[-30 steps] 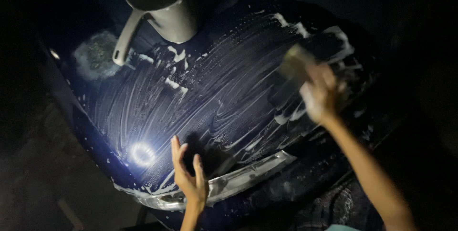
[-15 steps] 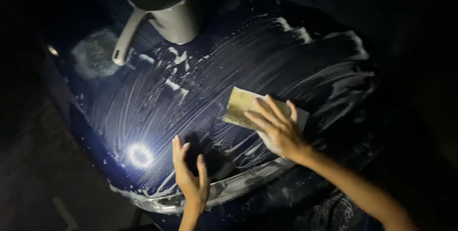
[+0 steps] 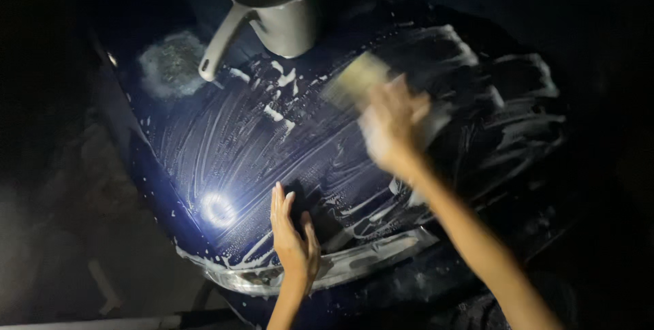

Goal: The person scrubs the soapy hood of a dark blue car using a yellow sponge. They move the sponge in circular and back-and-forth motions across the surface while a ring light illuminates the area.

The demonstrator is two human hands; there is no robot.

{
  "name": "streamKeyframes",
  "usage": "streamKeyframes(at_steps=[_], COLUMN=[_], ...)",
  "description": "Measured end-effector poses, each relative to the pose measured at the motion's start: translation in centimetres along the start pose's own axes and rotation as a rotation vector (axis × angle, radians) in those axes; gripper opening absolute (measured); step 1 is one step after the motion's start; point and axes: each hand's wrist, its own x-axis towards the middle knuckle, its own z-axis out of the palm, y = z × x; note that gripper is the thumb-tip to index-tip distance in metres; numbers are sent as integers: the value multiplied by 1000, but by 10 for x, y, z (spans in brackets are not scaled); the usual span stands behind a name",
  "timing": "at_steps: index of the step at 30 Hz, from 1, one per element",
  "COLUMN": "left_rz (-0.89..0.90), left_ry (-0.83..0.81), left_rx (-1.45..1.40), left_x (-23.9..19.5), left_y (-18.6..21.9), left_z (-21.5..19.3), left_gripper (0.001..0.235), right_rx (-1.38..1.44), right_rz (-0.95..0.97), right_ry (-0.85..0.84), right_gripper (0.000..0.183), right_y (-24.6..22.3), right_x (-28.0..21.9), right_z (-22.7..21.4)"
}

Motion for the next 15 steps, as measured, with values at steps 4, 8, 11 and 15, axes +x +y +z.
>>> streamKeyframes(at_steps=[4, 8, 11, 15], left_rz=[-70, -45, 15, 16], left_ry=[8, -20, -23, -24], left_rx=[-23, -18, -29, -101], left_x=[-3, -9, -8, -5], left_y=[-9, -19, -17, -12], left_z=[5, 1, -7, -18], left_gripper=[48, 51, 53, 51], right_rx=[-79, -53, -39, -99], right_rz=[-759, -745, -371, -764], right_ry=[-13, 106, -52, 273], right_gripper=[54, 58, 80, 30], right_y=[-27, -41, -48, 123], right_x=[-66, -17, 40, 190], right_z=[35, 16, -32, 82])
